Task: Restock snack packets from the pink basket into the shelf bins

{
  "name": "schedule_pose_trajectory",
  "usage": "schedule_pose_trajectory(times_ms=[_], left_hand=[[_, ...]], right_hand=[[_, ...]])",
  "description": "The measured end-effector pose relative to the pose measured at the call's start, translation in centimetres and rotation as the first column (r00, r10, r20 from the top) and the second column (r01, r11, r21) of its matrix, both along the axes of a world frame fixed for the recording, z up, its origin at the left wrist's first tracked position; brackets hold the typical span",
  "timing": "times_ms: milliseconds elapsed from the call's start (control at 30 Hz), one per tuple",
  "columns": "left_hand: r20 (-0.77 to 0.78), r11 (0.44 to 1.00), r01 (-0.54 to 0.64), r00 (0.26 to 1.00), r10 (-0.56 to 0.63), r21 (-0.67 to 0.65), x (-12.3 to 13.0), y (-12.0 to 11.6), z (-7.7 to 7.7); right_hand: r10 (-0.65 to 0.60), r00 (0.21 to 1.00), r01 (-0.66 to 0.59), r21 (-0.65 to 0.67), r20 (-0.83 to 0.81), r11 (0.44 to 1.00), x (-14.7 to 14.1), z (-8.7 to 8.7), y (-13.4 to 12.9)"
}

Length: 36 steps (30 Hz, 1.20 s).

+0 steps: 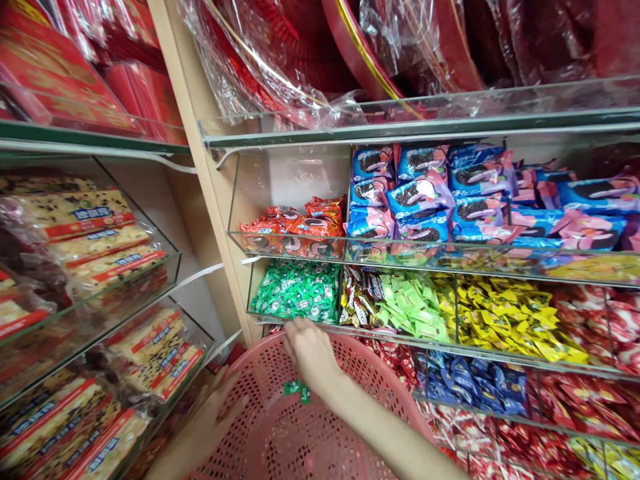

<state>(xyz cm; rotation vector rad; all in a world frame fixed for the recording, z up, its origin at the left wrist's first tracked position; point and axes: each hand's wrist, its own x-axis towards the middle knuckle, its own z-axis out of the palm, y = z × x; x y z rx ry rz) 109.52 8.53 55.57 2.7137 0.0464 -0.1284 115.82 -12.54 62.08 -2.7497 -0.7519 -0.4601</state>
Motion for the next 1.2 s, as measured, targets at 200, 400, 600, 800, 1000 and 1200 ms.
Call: schedule_pose_trajectory(times_ms=[200, 400, 600, 800, 1000, 1200], left_hand=[[-0.010, 0.997, -0.058, 0.998, 0.058, -0.041, 0.0, -0.2, 0.1], [-0.058, 0.998, -0.044, 0.997, 0.046, 0.033, -0.1, -0.4, 0.6], [-0.048, 0.999, -0.037, 0.998, 0.037, 0.001, 0.0, -0.4, 0.3], [-0.057, 0.999, -0.039, 0.998, 0.038, -0.014, -0.1, -0.4, 0.5], [-0.032, 0.999, -0.032, 0.999, 0.031, -0.032, -0.2, -0.2, 0.1], [-0.027, 0.998, -0.044, 0.999, 0.043, -0.039, -0.1, -0.2, 0.1]], right_hand=[[-0.370, 0.924, 0.380, -0.111, 0.100, 0.918, 2.2, 2.8, -1.0], [-0.423, 0.905, 0.422, -0.190, 0.036, 0.887, 3.3, 2.9, -0.4], [-0.400, 0.916, 0.394, -0.141, -0.019, 0.908, 3.6, 2.8, -0.9], [-0.364, 0.931, 0.363, -0.028, -0.032, 0.931, 3.5, 3.2, -1.6], [0.064, 0.982, 0.068, 0.656, -0.176, 0.752, 3.2, 4.0, -2.9], [0.757, 0.439, 0.388, 0.862, -0.484, 0.325, 1.7, 4.4, -3.3]])
